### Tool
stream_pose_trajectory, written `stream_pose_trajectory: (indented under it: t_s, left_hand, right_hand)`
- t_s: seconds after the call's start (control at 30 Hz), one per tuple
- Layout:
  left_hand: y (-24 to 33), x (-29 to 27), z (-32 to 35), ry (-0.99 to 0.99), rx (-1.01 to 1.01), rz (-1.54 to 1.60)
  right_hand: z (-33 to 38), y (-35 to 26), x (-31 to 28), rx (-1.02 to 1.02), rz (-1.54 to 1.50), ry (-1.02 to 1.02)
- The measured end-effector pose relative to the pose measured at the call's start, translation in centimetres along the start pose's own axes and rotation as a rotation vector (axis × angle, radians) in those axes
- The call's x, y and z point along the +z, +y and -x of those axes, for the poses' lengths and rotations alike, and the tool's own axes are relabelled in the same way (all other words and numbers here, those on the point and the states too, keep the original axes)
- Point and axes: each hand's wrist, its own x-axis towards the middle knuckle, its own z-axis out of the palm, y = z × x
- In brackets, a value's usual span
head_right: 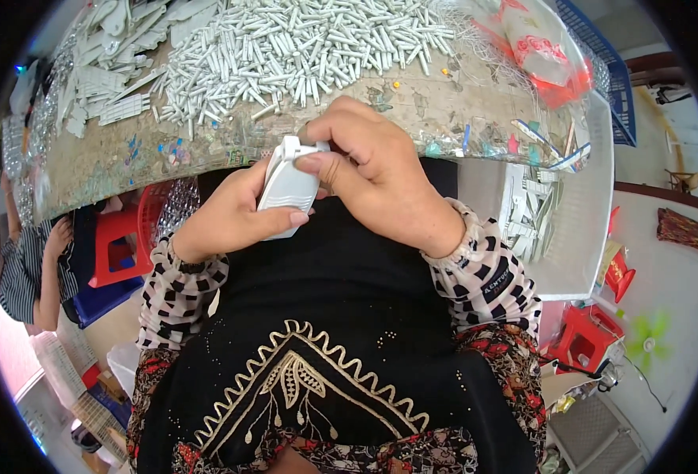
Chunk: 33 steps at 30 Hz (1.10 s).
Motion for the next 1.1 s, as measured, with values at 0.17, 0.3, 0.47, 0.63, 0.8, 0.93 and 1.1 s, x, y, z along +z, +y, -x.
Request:
stream_pose_trajectory:
  t_s: [0.17, 0.3, 0.47, 0.63, 0.8, 0.93, 1.1]
  left_hand:
    - [-1.6, 0.6, -0.4, 0.02, -0.14, 0.095]
    - [-1.6, 0.5, -1.0, 0.094, -0.113, -0.065]
    - [-1.5, 0.7, -2.0, 0.195, -0.117, -0.038]
    - [-2.4, 0.8, -3.0, 0.265, -0.094, -0.35]
    - [-1.2, -0.2, -3.3, 0.242, -0.136, -0.659]
    - [-0.3, -0.2, -4.0, 0.268, -0.177, -0.829]
    - [-0.5, -0.4, -5.0, 0.255, -0.141, -0.963]
  right_hand:
    - [0.4, 2.2, 0.4, 0.102, -0.042, 0.03]
    - [-0.4, 4.3, -1.8, 0.313, -0.171, 0.049]
    - [-2.6, 10.7, -8.1, 0.241, 0.805, 0.292]
    - [-3.5, 13.6, -9.4, 0.176, 1.086, 0.228]
    - [-2.9, 11.0, -8.6, 0.215, 0.834, 0.295]
    - [-2.1, 8.4, -4.1, 0.357, -0.089, 0.201]
    - [-1.8, 8.6, -0.3, 0.391, -0.493, 0.311]
